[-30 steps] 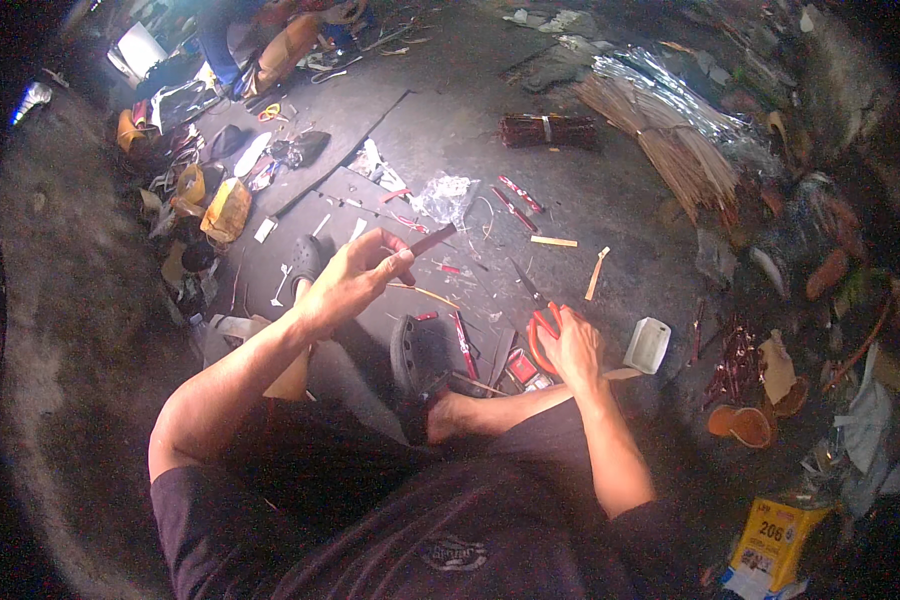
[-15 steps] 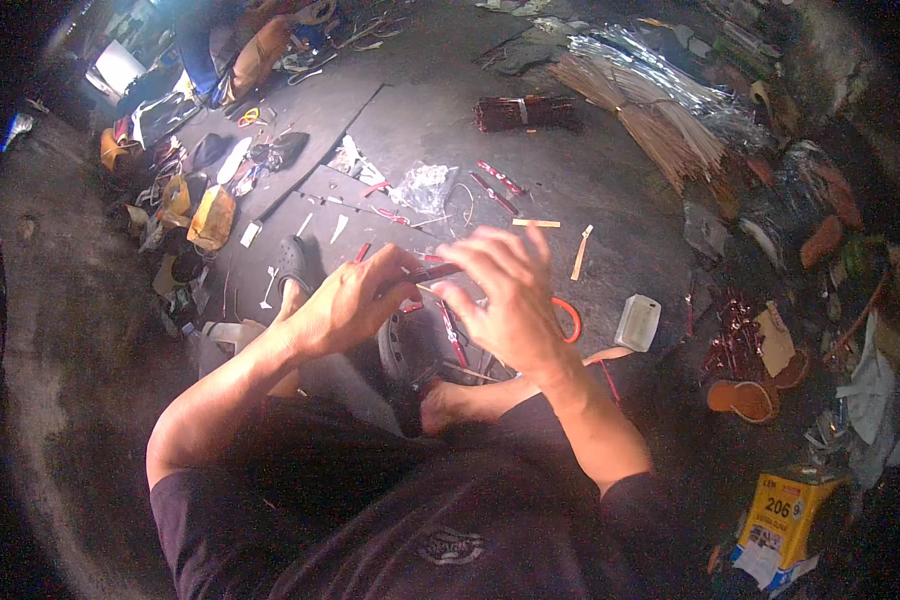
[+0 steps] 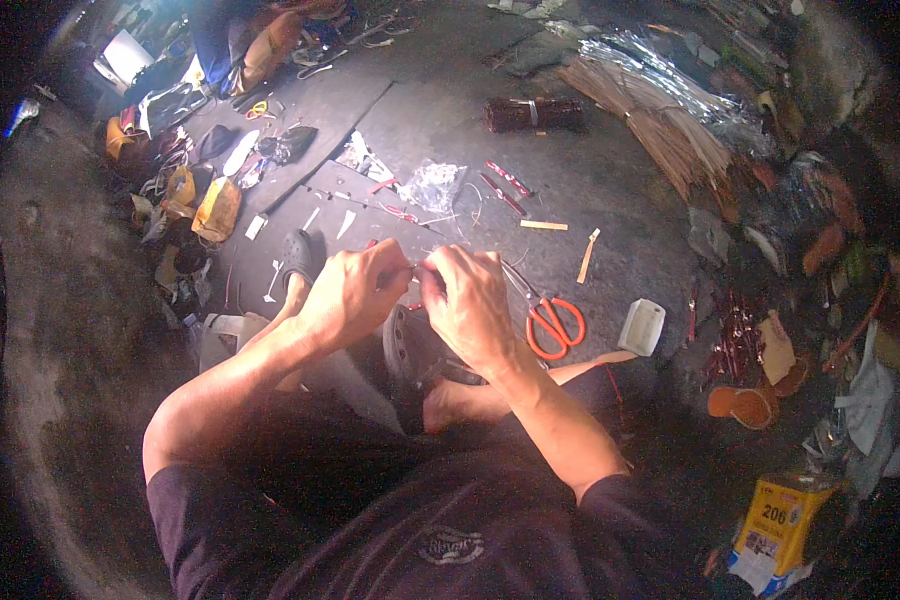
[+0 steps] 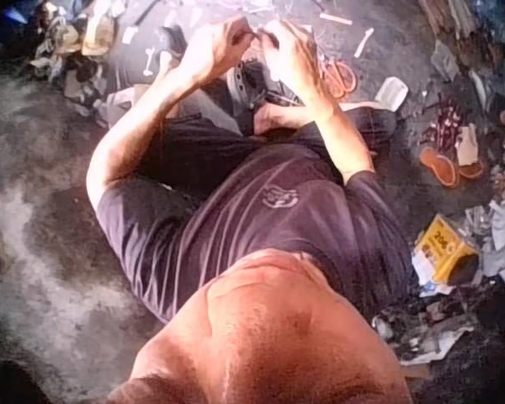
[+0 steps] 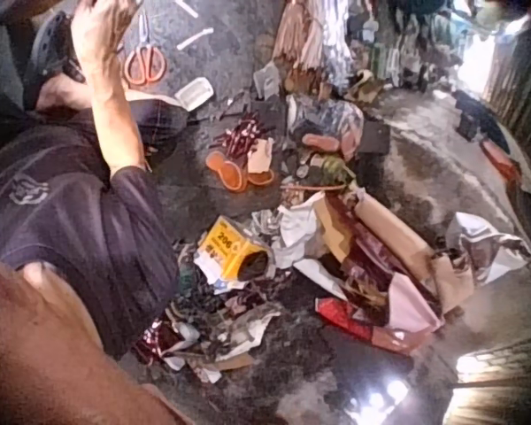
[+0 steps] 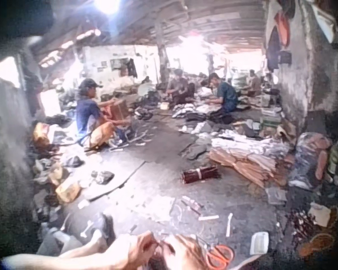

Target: The person sits on the floor and assembles small red cylindrical objects by inserting thin sticks into them and trimming excess material with scissors. The person handles the objects one at a time, repeatedly inserting sticks and cutting them to length.

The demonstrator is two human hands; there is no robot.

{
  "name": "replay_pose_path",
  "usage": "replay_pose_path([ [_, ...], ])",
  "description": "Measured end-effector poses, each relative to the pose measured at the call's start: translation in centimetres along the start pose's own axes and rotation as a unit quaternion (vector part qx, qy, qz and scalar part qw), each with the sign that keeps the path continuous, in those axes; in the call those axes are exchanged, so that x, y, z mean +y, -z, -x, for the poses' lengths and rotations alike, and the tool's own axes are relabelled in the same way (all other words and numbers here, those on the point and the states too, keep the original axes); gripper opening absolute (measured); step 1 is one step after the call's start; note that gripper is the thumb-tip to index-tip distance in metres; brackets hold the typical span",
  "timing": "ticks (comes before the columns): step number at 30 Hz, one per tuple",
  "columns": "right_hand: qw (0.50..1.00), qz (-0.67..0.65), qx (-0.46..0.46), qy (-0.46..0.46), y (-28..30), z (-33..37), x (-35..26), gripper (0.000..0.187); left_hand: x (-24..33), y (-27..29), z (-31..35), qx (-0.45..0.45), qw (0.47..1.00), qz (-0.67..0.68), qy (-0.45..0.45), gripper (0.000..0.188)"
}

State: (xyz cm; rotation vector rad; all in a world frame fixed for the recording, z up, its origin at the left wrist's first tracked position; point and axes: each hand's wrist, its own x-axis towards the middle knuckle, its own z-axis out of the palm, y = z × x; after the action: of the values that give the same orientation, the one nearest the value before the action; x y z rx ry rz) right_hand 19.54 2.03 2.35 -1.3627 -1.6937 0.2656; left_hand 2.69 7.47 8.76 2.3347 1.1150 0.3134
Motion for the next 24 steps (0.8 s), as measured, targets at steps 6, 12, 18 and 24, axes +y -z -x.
replay_pose_path([
  [6, 0.905, -0.323, -0.096, -0.26, 3.6, 0.4, 1.6, 0.023, -0.5, 1.3, -0.4, 0.041, 0.997, 0.005, -0.064, 0.019],
  [12, 0.806, -0.506, -0.049, -0.304, 6.0, 1.5, 3.6, 0.024, -0.7, 2.9, -0.5, -0.043, 0.981, 0.191, 0.003, 0.036],
  [18, 0.749, -0.593, -0.068, -0.289, 8.4, 1.8, 4.1, 0.029, -2.1, 3.9, -0.8, -0.139, 0.929, 0.332, 0.082, 0.027],
  [24, 0.529, -0.792, -0.056, -0.299, 2.8, 2.7, 4.2, 0.033, -3.1, 0.8, -0.9, -0.158, 0.806, 0.557, 0.121, 0.019],
])
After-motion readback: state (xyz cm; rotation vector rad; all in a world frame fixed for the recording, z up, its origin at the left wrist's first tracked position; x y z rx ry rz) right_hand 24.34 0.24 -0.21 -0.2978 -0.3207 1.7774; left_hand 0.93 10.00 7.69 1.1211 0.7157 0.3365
